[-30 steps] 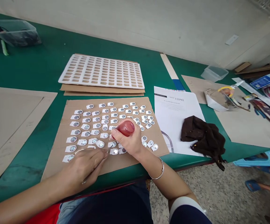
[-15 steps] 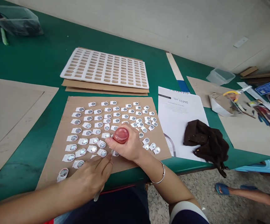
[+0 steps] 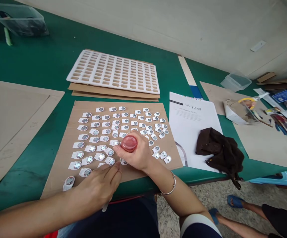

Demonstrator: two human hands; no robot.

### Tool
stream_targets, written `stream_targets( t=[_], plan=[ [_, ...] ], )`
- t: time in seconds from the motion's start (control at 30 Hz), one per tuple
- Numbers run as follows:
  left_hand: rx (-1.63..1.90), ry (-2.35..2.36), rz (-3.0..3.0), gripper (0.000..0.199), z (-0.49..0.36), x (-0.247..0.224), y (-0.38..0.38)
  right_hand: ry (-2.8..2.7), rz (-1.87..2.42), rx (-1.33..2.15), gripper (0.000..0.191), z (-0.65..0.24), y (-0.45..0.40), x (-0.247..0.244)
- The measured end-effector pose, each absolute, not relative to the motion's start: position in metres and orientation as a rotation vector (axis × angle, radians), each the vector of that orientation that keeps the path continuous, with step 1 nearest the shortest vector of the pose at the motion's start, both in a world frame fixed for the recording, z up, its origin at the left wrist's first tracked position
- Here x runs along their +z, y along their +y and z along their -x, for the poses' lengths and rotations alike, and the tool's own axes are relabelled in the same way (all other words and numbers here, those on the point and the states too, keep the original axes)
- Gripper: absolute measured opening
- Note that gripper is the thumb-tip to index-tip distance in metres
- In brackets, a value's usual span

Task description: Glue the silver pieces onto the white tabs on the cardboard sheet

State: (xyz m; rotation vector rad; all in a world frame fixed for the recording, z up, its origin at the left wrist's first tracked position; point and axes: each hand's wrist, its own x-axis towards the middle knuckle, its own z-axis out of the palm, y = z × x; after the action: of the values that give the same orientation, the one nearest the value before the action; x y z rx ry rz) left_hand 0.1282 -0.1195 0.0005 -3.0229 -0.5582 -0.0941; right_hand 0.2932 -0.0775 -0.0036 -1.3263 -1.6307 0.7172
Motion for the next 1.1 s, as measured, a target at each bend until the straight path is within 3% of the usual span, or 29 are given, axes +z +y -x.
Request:
stream_targets(
  t=[1.1],
  plan=[
    [-0.174,-0.695,3.082,0.022,-0.1264,0.0046,-0.1174,-1.573,1.279,0.685,0.024,-0.2943,-0.0737,-0.0096]
  ],
)
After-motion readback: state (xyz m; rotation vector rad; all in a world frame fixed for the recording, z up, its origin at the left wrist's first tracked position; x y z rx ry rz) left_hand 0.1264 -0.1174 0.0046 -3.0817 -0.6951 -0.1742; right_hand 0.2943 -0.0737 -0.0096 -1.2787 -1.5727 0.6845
